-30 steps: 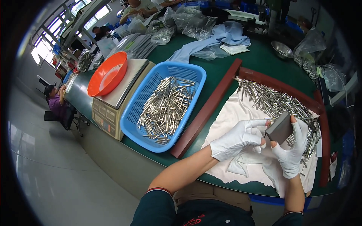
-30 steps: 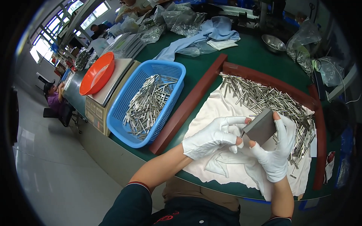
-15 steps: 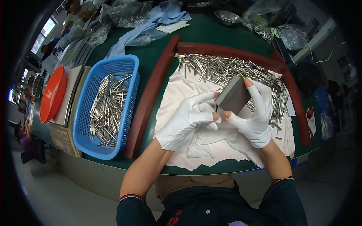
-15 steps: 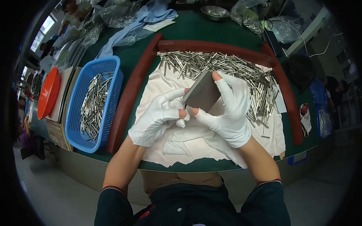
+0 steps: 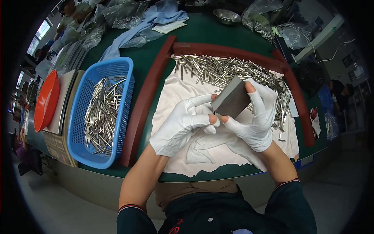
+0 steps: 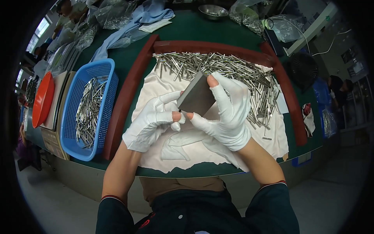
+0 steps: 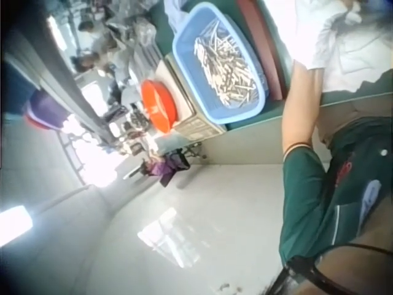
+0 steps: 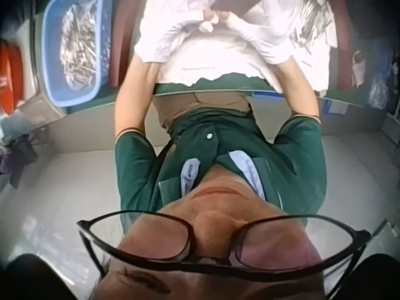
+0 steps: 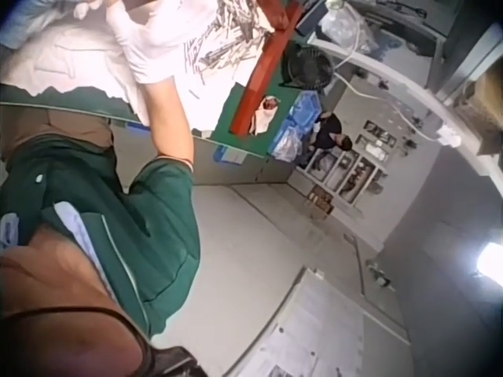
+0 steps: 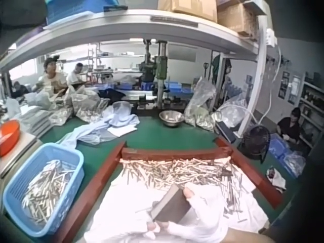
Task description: Inspecting and polishing small metal pins using a sharpening block.
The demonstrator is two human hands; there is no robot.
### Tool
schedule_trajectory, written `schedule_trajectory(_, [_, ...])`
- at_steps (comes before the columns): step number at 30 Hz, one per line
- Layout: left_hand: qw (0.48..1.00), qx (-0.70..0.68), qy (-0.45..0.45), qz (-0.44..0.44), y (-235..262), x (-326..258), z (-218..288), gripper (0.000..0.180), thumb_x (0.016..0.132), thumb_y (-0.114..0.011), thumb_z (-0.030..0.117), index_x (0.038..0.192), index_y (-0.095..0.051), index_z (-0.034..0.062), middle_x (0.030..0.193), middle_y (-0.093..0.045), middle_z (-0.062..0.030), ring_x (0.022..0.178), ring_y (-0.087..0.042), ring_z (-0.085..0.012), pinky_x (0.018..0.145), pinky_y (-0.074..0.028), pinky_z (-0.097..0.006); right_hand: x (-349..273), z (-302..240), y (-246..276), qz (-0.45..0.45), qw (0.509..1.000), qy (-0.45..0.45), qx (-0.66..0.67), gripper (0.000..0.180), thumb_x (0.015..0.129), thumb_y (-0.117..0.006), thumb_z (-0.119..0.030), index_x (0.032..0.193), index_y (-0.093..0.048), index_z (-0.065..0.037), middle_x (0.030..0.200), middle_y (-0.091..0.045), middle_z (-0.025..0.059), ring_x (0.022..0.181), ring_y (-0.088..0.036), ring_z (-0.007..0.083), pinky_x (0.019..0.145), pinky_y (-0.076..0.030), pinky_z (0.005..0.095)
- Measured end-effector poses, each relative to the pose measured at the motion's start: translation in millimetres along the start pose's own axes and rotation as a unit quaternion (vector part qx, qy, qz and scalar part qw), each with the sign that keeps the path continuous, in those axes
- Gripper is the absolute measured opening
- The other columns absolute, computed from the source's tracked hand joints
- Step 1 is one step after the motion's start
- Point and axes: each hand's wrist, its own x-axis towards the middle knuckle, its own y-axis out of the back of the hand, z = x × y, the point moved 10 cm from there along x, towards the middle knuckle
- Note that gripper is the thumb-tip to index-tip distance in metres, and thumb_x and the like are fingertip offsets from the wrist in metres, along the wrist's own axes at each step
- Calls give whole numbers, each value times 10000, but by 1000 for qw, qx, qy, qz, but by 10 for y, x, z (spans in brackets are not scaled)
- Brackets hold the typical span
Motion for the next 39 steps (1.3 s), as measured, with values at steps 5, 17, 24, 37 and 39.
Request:
schedule_trajectory(5, [1000,1,2,-12,-68,22,-27,688,806,-711,30,1399,-381,-83,968,-675,-155,774,-654,-139,731,-546,-256,3,1,-4,-10,1000,-14,-12,882,624,-844,-305,1370,-460,-35,1220,-540,136,1003,-532,293,850,-427,408])
schedule_trajectory(17, [999,30,-34,11,64,-13,87,704,803,-710,17,1409,-365,-79,883,-679,-114,745,-655,-144,719,-535,-271,-15,92,10,-24,1000,-2,-6,877,604,-838,-265,1366,-465,-42,1212,-546,133,999,-529,293,843,-430,412])
schedule_trajectory(24, [999,32,-31,25,89,22,42,753,764,-748,31,1427,-392,-3,806,-658,-63,741,-636,-118,678,-499,-223,-41,278,33,-27,996,-88,6,827,666,-843,-273,1358,-469,-15,1233,-508,156,1121,-515,286,953,-436,371])
schedule_trajectory(37, [1000,-3,-23,-17,36,37,-15,709,835,-691,38,1449,-340,-22,858,-660,-93,775,-646,-140,749,-540,-275,-54,254,-74,-39,993,-102,47,834,608,-826,-243,1344,-481,-52,1185,-533,129,1025,-514,286,886,-428,396])
schedule_trajectory(39, [999,-8,-22,-23,20,33,-14,707,837,-688,33,1450,-339,-21,860,-661,-93,779,-648,-141,751,-543,-278,-56,232,-71,-42,992,-99,58,833,608,-826,-239,1343,-482,-52,1185,-534,128,1027,-515,286,886,-429,398])
